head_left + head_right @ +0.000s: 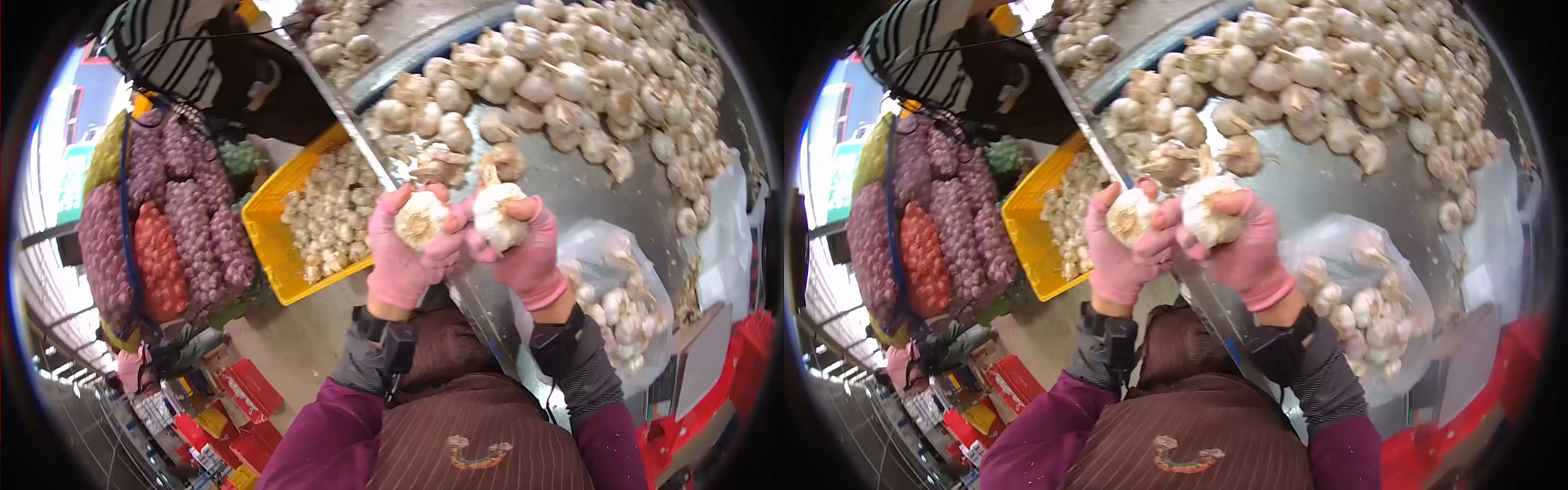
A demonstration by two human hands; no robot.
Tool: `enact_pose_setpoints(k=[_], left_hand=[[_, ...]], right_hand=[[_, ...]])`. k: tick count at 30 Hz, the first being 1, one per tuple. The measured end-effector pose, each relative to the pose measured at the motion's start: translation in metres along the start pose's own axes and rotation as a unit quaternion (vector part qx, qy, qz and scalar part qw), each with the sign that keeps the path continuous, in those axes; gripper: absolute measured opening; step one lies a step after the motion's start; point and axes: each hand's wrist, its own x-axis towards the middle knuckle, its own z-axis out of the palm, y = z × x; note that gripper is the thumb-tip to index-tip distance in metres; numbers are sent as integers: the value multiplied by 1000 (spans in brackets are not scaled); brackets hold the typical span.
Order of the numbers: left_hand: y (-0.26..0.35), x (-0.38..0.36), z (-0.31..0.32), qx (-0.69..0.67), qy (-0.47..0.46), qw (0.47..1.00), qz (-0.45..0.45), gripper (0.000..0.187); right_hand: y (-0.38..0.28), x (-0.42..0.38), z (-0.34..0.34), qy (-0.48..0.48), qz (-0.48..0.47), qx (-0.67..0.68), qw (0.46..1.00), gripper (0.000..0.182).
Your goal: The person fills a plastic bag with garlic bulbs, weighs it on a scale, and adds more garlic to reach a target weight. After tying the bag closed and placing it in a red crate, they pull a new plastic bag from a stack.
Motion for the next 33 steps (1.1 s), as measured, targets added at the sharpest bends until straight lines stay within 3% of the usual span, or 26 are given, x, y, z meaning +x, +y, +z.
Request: enact_pose_setpoints(k=[2,3,5,6,7,8,9,10,11,13,14,16,18,19,20,22,23,24,25,26,27,28,29,30,32,33], left_hand=[[-20,-1,19,112,61,992,18,39],[-33,1,33,144,40,989,-10,37],[-71,7,48,457,62,887,29,32],[-83,14,55,228,16,964,-134,23],[-109,24,53,328,-23,935,-136,22],[-141,33,45,430,-59,893,-124,21],[-180,39,36,596,-138,791,-18,21],[-206,59,21,765,-236,582,141,31],[-221,60,11,771,-240,572,145,31],[-238,59,1,884,-320,300,159,41],[-225,66,29,835,-363,329,252,36],[-192,104,50,842,-239,391,284,37],[-170,166,45,917,-102,208,324,37],[-167,200,33,920,-100,202,320,36],[-166,218,35,951,-84,173,241,36],[-167,236,19,953,-67,155,251,35],[-164,239,24,956,-47,139,254,34],[-156,237,25,962,-34,222,159,31],[-143,234,23,961,-47,248,115,35],[-131,224,12,890,-80,421,152,34],[-117,215,2,789,-111,573,191,33],[-105,196,15,594,-70,801,30,33],[-97,172,39,323,-14,938,-128,34],[-98,158,52,190,66,963,-177,35],[-97,137,48,128,40,969,-209,40],[-101,129,46,116,33,967,-227,41]], right_hand=[[0,-19,-1,2,-73,-18,997,40],[-8,-38,-4,-9,-80,-46,996,34],[-17,-97,16,127,-207,-223,944,32],[-20,-126,12,152,-226,-231,934,32],[-24,-158,1,245,-284,-444,814,35],[-26,-185,-11,317,-316,-623,642,39],[-26,-209,-28,355,-299,-719,517,45],[-29,-228,-49,380,-273,-796,384,52],[-25,-246,-68,379,-285,-791,385,52],[-18,-271,-96,367,-138,-897,205,62],[-31,-272,-81,367,-151,-895,204,62],[-49,-278,-49,347,-192,-884,245,59],[-83,-231,-64,364,-315,-798,363,51],[-104,-196,-72,371,-310,-768,420,49],[-130,-156,-81,373,-307,-739,470,47],[-167,-78,-127,320,-305,-831,338,39],[-179,-70,-123,314,-313,-833,331,39],[-190,-62,-121,309,-214,-864,336,36],[-192,-54,-125,298,-107,-884,344,33],[-192,-56,-122,296,-74,-875,375,31],[-186,-56,-131,288,-143,-758,568,21],[-176,-68,-108,262,-128,-554,779,18],[-162,-85,-74,217,-92,-302,924,17],[-144,-86,-65,210,-79,-295,929,17],[-121,-87,-50,190,-142,-34,971,22],[-112,-92,-46,191,-143,-34,970,22]])
